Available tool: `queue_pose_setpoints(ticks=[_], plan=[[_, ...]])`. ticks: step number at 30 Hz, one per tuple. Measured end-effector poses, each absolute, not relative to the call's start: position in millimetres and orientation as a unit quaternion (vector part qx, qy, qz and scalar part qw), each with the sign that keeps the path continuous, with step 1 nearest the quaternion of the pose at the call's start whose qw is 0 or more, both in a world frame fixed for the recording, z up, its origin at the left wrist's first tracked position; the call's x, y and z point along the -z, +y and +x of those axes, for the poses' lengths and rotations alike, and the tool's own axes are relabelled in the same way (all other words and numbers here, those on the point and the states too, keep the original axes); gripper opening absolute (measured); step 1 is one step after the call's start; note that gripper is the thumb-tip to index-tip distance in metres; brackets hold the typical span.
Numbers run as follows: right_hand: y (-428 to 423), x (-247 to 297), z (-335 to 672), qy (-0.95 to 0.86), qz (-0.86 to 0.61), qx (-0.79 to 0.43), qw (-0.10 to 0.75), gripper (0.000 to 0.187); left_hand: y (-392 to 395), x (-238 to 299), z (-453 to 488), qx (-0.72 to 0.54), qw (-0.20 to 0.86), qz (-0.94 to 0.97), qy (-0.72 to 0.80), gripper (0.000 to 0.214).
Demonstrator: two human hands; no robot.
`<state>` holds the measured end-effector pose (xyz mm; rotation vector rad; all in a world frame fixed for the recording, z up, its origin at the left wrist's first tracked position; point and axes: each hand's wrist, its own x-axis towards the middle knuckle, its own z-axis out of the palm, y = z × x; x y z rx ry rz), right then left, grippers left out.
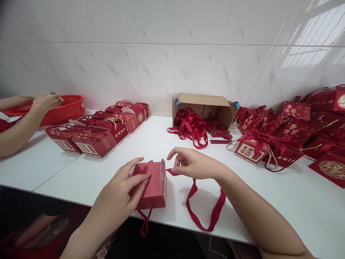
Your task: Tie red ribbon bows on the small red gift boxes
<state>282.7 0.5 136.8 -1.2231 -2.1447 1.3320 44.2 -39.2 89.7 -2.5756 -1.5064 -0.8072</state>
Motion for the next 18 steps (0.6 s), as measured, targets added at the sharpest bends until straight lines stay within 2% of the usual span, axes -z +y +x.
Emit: queue_pose_setpoints(ticks=[4,12,18], plan=[[-0.1,-133.9,278.5,-0.739,-0.421,-0.493,0.182,0.032,-39.4,-91.5,40.7,0.241,-0.006,-0.853,-0.463,0.026],[-0.9,-138.5,278.4,-0.700,-0.391,-0.577,0.156,0.039,-39.3,-91.6,41.1,0.249,-0.004,-0.859,-0.447,0.026],[0.8,-136.8,276.1,-0.688,-0.377,-0.592,0.184,0.040,-39.5,-92.3,41.1,0.250,-0.014,-0.866,-0.432,0.026]])
